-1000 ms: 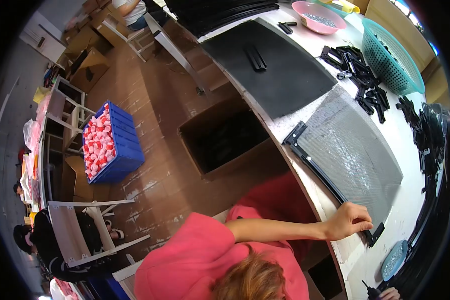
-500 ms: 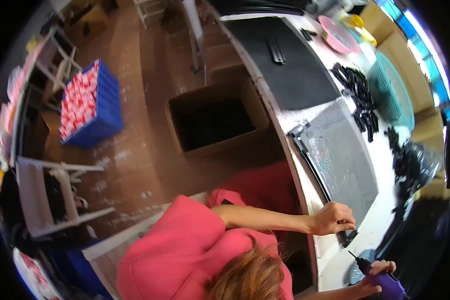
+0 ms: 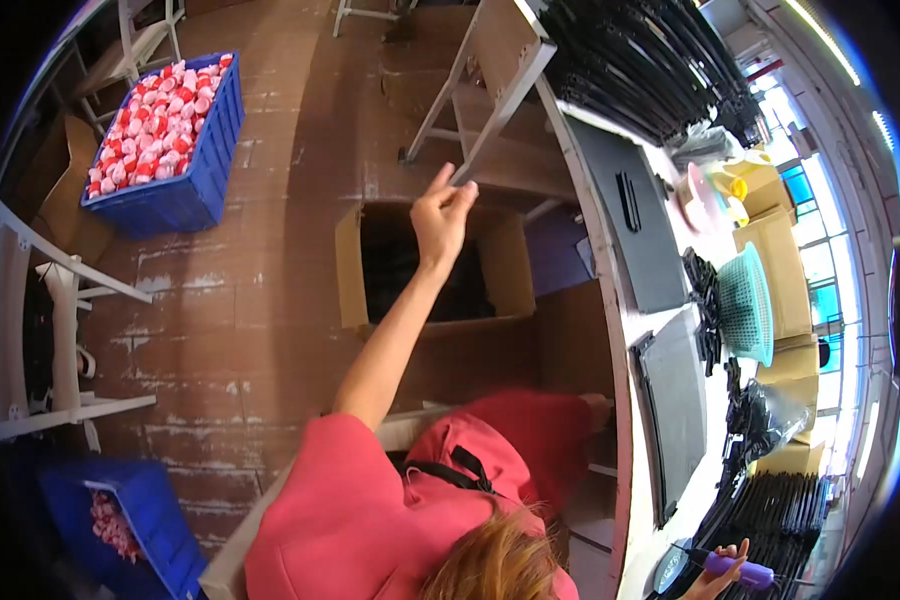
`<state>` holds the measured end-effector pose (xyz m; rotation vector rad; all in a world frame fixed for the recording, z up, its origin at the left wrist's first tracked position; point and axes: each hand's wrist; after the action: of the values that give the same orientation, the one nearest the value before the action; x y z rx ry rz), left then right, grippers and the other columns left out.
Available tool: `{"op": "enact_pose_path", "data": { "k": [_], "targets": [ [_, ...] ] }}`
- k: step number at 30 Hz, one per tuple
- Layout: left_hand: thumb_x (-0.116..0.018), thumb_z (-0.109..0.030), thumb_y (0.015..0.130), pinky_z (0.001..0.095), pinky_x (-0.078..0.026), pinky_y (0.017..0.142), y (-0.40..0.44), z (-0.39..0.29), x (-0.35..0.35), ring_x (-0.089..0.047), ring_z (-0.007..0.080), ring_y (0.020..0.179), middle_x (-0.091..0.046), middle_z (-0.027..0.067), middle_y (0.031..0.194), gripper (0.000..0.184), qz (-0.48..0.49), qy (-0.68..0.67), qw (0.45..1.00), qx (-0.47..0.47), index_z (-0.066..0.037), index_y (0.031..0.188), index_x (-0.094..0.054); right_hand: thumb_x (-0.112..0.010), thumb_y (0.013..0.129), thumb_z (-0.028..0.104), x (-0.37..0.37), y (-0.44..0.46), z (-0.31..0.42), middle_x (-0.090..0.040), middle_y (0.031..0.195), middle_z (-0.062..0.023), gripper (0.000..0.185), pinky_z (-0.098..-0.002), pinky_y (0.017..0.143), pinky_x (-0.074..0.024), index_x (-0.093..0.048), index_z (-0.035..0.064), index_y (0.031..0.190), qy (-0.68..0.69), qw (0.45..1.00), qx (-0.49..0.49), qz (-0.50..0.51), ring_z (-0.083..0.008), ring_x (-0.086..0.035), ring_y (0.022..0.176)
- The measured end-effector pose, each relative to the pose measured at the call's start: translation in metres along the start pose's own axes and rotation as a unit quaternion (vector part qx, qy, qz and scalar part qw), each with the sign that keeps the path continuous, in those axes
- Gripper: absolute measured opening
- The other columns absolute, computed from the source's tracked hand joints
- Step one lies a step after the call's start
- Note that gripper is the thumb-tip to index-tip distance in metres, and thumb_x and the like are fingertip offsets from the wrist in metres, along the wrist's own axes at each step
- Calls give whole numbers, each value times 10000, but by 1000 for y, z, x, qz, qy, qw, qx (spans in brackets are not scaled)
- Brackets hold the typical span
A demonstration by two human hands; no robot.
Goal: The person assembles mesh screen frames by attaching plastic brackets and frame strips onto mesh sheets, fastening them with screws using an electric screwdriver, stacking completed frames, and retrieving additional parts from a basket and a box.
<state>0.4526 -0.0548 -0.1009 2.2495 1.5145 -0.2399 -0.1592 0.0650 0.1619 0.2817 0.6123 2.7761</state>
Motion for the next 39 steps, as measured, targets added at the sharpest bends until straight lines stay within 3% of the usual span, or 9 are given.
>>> {"op": "enact_pose_path", "data": {
  "k": [5,7,9,12,16,18,25,35,39],
  "targets": [
    [-676,-94,828,216,-459,706,-42,-74,-25,-580,81,827,-621,170,1138,144,122,-259,950,122,44,786,-663,-637,853,223,101,47,-21,-419,1310,-117,443,-344,932,-352,-497,72,1246,33,981,-2,-192,-221,-520,1050],
    [-629,-45,819,239,-477,655,-65,-119,-22,-589,109,761,-609,166,1162,131,137,-304,941,53,12,930,-667,-590,897,236,134,50,-36,-477,1304,-160,406,-373,869,-446,-527,71,1263,-182,937,143,-263,-226,-545,1100],
    [-621,-56,804,266,-501,673,-59,-158,2,-609,175,794,-520,212,1266,81,59,-227,946,-223,-6,842,-674,-596,900,297,178,41,-38,-584,1144,-217,485,-375,714,-534,-502,0,1271,-592,681,313,-297,-218,-570,1056],
    [-590,-335,892,264,-491,632,-22,-233,50,-548,177,774,-338,201,1417,312,11,-206,893,-401,-47,993,-655,-553,905,340,-12,-11,78,-600,1010,-165,411,-446,1015,-366,-582,9,1148,-323,647,477,-500,-297,-542,1069],
    [-597,-304,887,261,-493,647,-7,-279,55,-558,175,797,-354,205,1408,294,26,-197,838,-508,-42,1009,-651,-550,879,354,-108,-47,175,-549,1210,-132,449,-349,922,-426,-526,36,1195,-46,694,684,-221,-256,-552,1062],
    [-601,-288,884,260,-493,654,-7,-288,45,-562,175,808,-361,206,1404,286,18,-228,803,-550,-40,1017,-649,-578,861,410,-171,-66,208,-511,1275,-114,550,-417,1025,-284,-495,17,1238,16,601,773,-204,-294,-483,1155],
    [-613,-234,874,255,-495,681,-15,-291,38,-579,172,849,-388,212,1388,267,27,-231,777,-585,-31,1045,-642,-575,864,405,-260,-77,112,-506,1274,-115,545,-421,1026,-283,-491,18,1239,40,788,608,83,-295,-476,1160],
    [-631,-155,861,249,-499,718,-4,-280,80,-602,168,906,-427,221,1365,263,-13,-206,778,-593,-18,1085,-632,-571,867,398,-263,-111,17,-500,1273,-117,537,-425,1028,-282,-486,21,1240,-13,912,391,120,-298,-465,1166],
    [-638,-124,855,246,-500,733,12,-207,64,-611,166,929,-443,224,1356,270,-73,-162,879,-442,-13,1101,-628,-569,868,395,-251,-113,1,-498,1272,-117,534,-427,1028,-282,-484,22,1241,-48,936,324,132,-299,-461,1168]
  ]
}}
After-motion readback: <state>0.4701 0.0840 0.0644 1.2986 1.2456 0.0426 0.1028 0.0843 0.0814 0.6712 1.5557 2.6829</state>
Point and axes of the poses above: each hand's wrist, its own y-axis towards the middle knuckle, its own x-axis out of the back of the hand, z = x × y
